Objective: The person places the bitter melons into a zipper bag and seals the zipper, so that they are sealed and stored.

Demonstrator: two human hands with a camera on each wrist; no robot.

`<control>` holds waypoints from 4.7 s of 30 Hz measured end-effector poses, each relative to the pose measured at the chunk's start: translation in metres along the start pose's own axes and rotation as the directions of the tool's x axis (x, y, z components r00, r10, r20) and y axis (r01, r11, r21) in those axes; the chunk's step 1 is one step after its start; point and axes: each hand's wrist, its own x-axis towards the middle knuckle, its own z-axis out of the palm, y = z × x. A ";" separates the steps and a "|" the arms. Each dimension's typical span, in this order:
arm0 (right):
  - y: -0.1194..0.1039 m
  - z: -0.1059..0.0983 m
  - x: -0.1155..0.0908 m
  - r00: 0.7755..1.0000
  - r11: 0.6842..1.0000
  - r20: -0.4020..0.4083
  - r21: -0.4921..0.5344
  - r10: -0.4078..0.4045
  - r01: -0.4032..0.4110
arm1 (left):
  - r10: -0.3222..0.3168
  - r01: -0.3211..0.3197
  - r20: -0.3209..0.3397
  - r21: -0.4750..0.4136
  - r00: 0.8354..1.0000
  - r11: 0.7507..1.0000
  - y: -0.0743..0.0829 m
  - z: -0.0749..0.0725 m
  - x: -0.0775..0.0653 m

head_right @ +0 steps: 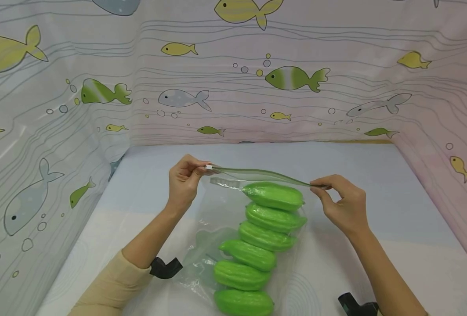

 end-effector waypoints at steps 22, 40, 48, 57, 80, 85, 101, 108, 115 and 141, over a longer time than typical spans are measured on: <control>-0.023 0.031 0.023 0.992 0.986 0.054 0.132 -0.114 0.106 | 0.168 -0.183 0.129 0.116 0.977 0.976 -0.001 0.023 0.006; -0.060 0.082 0.057 0.949 0.916 0.040 0.278 -0.312 0.289 | 0.158 -0.179 0.225 0.078 0.961 0.981 -0.008 0.035 0.003; -0.065 0.087 0.057 0.955 0.927 0.015 0.247 -0.295 0.282 | 0.106 -0.130 0.271 0.071 0.957 0.989 -0.012 0.038 0.001; -0.068 0.086 0.054 0.984 0.974 0.071 0.173 -0.163 0.149 | -0.073 0.079 0.200 -0.022 0.977 0.997 -0.019 0.038 -0.006; -0.071 0.087 0.053 0.984 0.982 0.147 0.144 0.105 -0.126 | -0.218 0.247 0.155 -0.202 0.963 0.948 -0.025 0.042 -0.019; -0.071 0.087 0.053 0.980 0.983 0.157 0.123 0.119 -0.139 | -0.200 0.220 0.137 -0.158 0.970 0.962 -0.023 0.042 -0.019; -0.075 0.084 0.053 0.970 0.975 0.172 0.114 0.170 -0.191 | -0.035 0.042 0.125 -0.049 0.992 0.998 -0.019 0.042 -0.015; -0.078 0.084 0.053 0.965 0.969 0.170 0.114 0.197 -0.218 | -0.084 0.105 0.124 -0.181 0.989 0.978 -0.022 0.042 -0.016; -0.078 0.083 0.054 0.961 0.968 0.154 0.070 0.228 -0.241 | -0.104 0.125 0.110 -0.204 0.988 0.971 -0.021 0.043 -0.017; -0.076 0.083 0.049 0.953 0.960 0.169 0.076 0.253 -0.268 | -0.505 0.562 0.252 -0.287 0.825 0.776 -0.009 0.041 -0.015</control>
